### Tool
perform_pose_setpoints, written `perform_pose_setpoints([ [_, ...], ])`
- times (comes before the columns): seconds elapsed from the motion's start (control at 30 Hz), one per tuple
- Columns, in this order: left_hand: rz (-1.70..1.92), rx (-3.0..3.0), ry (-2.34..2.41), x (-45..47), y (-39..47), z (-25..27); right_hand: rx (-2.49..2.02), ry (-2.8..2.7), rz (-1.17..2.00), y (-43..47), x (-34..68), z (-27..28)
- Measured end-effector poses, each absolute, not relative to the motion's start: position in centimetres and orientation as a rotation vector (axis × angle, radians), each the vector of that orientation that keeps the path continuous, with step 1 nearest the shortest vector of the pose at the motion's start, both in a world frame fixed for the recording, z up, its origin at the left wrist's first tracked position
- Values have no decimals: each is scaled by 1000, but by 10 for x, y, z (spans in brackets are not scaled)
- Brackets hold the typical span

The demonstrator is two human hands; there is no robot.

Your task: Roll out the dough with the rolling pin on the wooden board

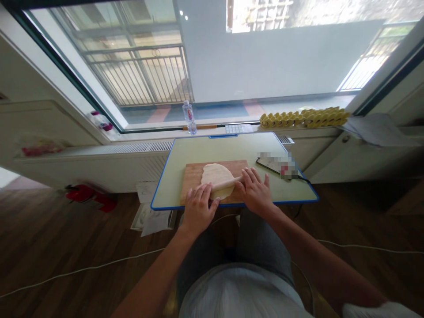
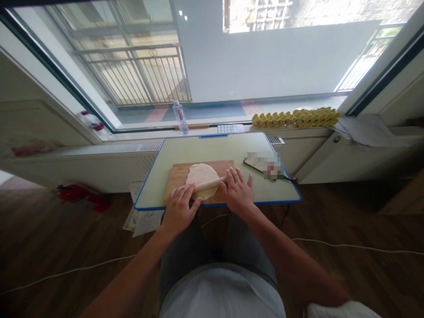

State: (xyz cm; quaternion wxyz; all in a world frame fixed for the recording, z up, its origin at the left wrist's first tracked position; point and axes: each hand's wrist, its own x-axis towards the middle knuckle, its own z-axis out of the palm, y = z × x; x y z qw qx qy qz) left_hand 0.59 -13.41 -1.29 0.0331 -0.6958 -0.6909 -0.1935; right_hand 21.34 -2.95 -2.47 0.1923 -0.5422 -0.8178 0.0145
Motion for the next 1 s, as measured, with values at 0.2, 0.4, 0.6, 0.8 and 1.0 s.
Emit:
perform_pose_setpoints([
  [0.2,-550,-2071,-2111,16,-143,-23,-1556,-2309,-52,-52,226,-36],
  [0.4,-520,-2054,-2132,15,-137,-21,-1571,-2309,-26,-46,221,-36],
  [0.6,-465,-2032,-2220,9,-112,-13,-1571,-2326,38,-14,204,-24],
  [0.8,-478,-2029,-2236,1,-95,-14,-1571,-2304,101,-2,193,-16],
  [1.0,-531,-2101,-2091,8,-126,-23,-1527,-2315,21,-32,213,-29],
])
